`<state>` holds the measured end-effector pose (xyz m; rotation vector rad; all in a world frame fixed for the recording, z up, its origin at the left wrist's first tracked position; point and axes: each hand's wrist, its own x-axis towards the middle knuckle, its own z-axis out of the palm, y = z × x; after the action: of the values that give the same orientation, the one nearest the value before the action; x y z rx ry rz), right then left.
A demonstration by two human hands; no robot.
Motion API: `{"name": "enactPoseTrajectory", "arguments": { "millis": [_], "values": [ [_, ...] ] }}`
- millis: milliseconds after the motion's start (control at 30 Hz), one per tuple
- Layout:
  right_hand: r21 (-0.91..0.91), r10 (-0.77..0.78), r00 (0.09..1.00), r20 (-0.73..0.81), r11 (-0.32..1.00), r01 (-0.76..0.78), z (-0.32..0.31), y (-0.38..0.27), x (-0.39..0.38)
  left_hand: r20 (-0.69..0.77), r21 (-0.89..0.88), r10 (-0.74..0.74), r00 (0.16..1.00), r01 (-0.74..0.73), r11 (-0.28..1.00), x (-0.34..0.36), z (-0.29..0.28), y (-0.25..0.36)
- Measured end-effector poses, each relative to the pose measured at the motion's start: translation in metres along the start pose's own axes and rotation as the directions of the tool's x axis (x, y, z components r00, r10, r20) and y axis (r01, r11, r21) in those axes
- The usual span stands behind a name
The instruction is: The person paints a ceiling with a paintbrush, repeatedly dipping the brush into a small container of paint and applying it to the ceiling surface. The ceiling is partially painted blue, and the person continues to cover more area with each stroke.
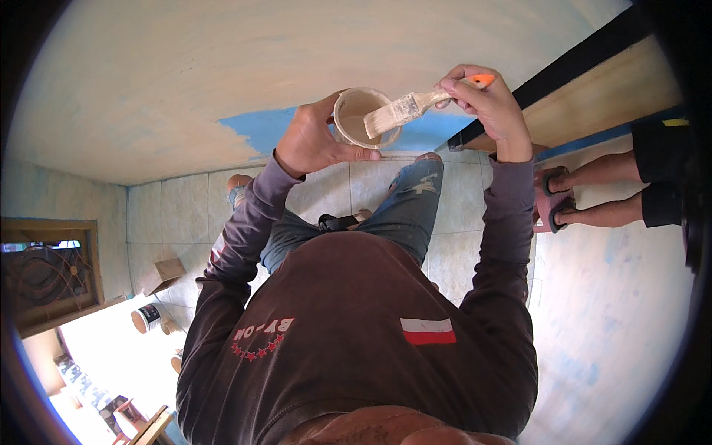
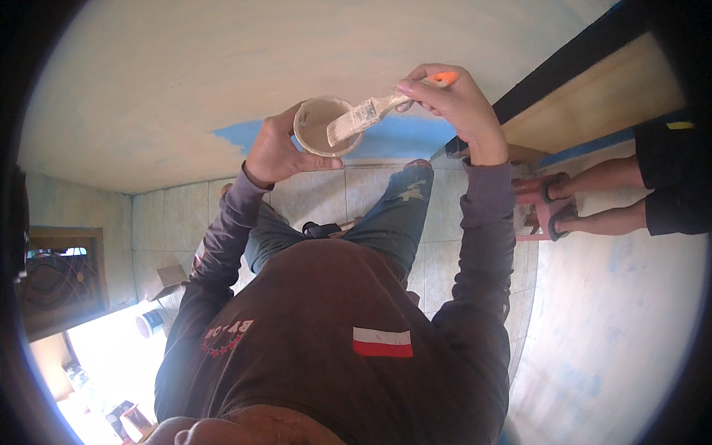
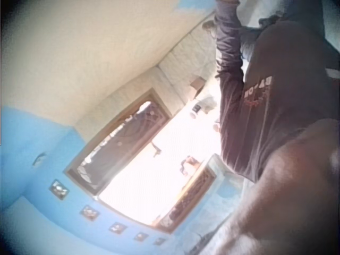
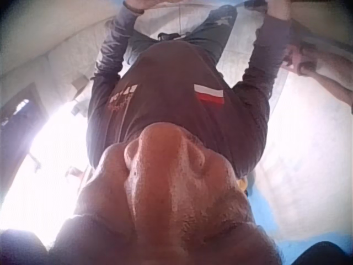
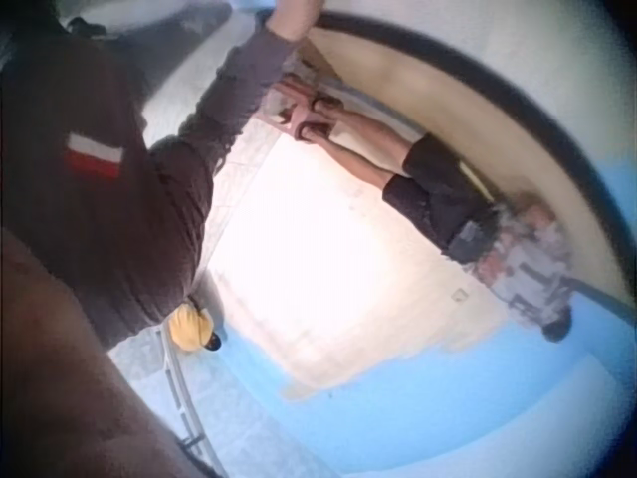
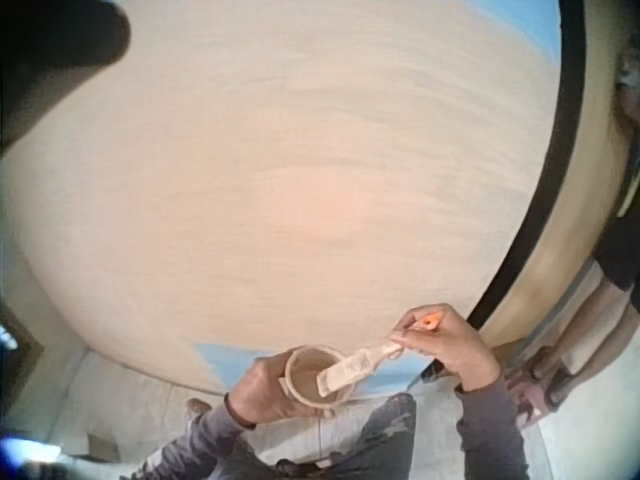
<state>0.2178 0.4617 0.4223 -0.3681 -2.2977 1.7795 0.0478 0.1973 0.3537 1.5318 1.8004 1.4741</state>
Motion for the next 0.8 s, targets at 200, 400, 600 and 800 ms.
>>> {"name": "enactPoseTrajectory", "arguments": {
  "millis": [200, 400, 600, 800],
  "values": [
    [0.403, 0.073, 0.976, -0.204, 0.915, 0.016, 0.018, 0.034, -0.019, -0.078, 0.012, -0.019, 0.997, 0.020, 1.000, 0.004, 0.001, 0.007],
    [0.561, 0.065, 0.961, -0.268, 0.822, 0.101, 0.017, 0.040, -0.039, -0.095, -0.063, -0.041, 0.995, 0.035, 0.997, 0.015, 0.003, 0.035],
    [0.623, 0.021, 0.947, -0.320, 0.758, 0.194, 0.001, 0.017, -0.057, -0.141, -0.079, -0.032, 0.989, 0.020, 0.997, 0.028, 0.007, 0.061],
    [0.562, -0.049, 0.880, -0.472, 0.753, 0.343, -0.041, -0.026, -0.048, -0.128, 0.007, 0.024, 0.991, -0.024, 1.000, 0.072, 0.002, 0.090]
  ]
}}
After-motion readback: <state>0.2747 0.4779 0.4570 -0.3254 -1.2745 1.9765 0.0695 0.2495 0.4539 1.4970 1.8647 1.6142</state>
